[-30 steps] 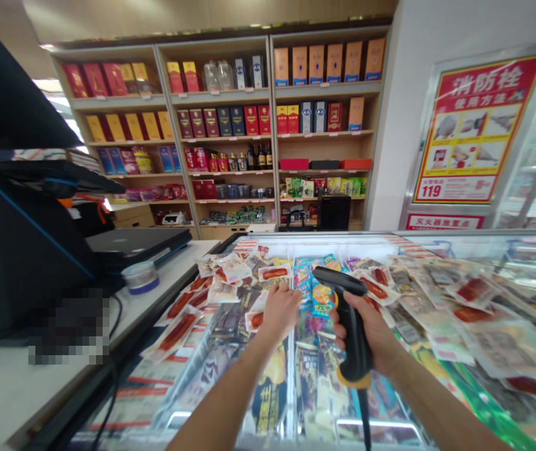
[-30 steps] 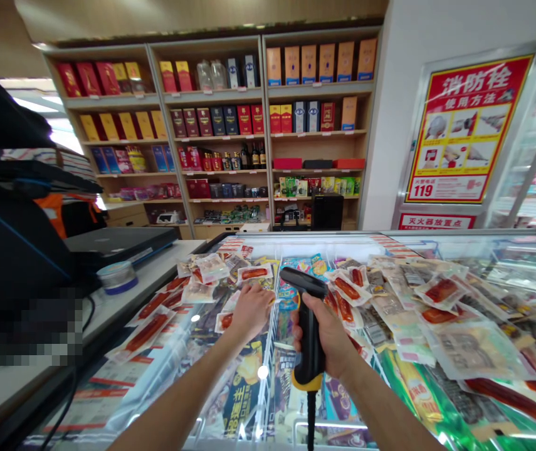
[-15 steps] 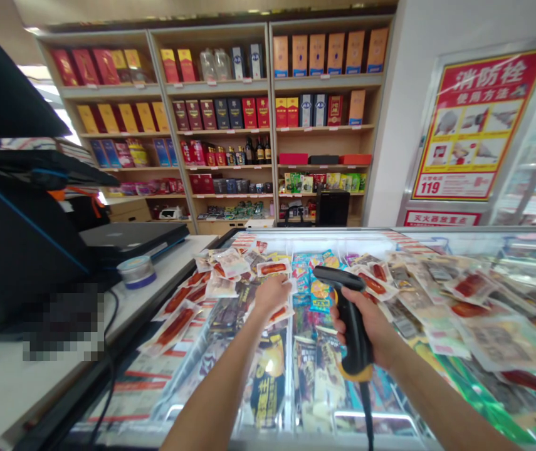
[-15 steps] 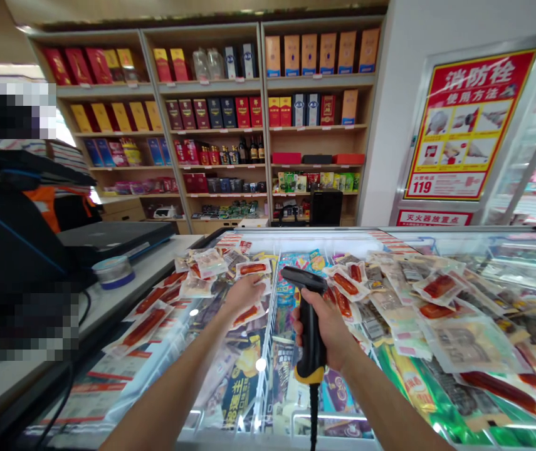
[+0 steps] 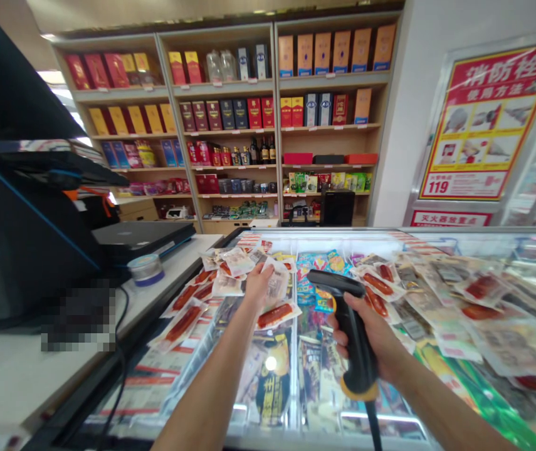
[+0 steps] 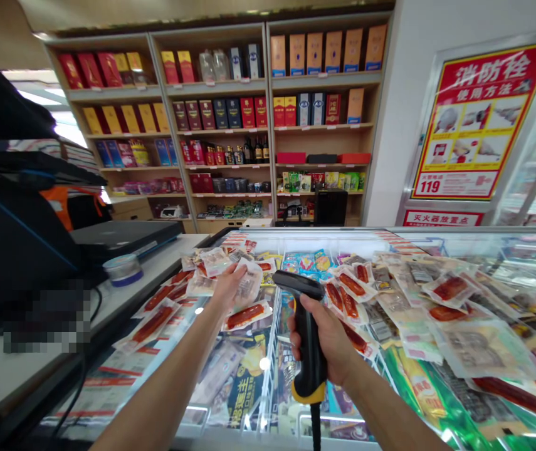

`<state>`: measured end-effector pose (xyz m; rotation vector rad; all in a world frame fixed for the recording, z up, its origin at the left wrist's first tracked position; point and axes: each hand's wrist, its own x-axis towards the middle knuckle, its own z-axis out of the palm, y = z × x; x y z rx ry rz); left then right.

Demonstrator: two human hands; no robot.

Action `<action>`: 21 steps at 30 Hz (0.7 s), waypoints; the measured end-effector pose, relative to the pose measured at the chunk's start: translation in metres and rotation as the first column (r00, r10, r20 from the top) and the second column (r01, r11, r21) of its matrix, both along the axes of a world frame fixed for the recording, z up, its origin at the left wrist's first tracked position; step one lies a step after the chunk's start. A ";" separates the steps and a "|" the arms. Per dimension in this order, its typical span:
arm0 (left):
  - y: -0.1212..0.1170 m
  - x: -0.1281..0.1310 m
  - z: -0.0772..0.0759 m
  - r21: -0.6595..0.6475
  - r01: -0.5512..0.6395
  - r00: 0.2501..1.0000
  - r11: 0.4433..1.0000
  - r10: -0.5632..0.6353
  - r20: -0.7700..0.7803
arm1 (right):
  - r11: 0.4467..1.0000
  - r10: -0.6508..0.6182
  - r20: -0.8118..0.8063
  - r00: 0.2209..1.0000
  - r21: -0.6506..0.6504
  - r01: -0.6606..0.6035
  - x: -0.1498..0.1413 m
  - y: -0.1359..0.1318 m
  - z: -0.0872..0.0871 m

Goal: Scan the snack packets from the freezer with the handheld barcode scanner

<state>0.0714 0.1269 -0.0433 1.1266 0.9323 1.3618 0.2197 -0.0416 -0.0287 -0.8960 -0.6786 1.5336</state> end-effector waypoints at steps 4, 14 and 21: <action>-0.004 0.002 0.002 0.057 -0.034 0.999 0.998 0.035 -0.030 | 1.000 0.025 -0.029 0.999 -0.005 -0.025 0.000 -0.002 0.004; 0.002 0.001 -0.003 0.160 -0.052 0.998 0.986 0.057 -0.029 | 0.999 0.038 0.082 0.996 0.006 -0.038 0.000 -0.003 0.006; 0.010 -0.003 -0.005 0.174 -0.045 0.998 0.984 0.053 -0.037 | 0.998 0.003 0.256 0.967 0.062 -0.019 -0.002 -0.004 0.004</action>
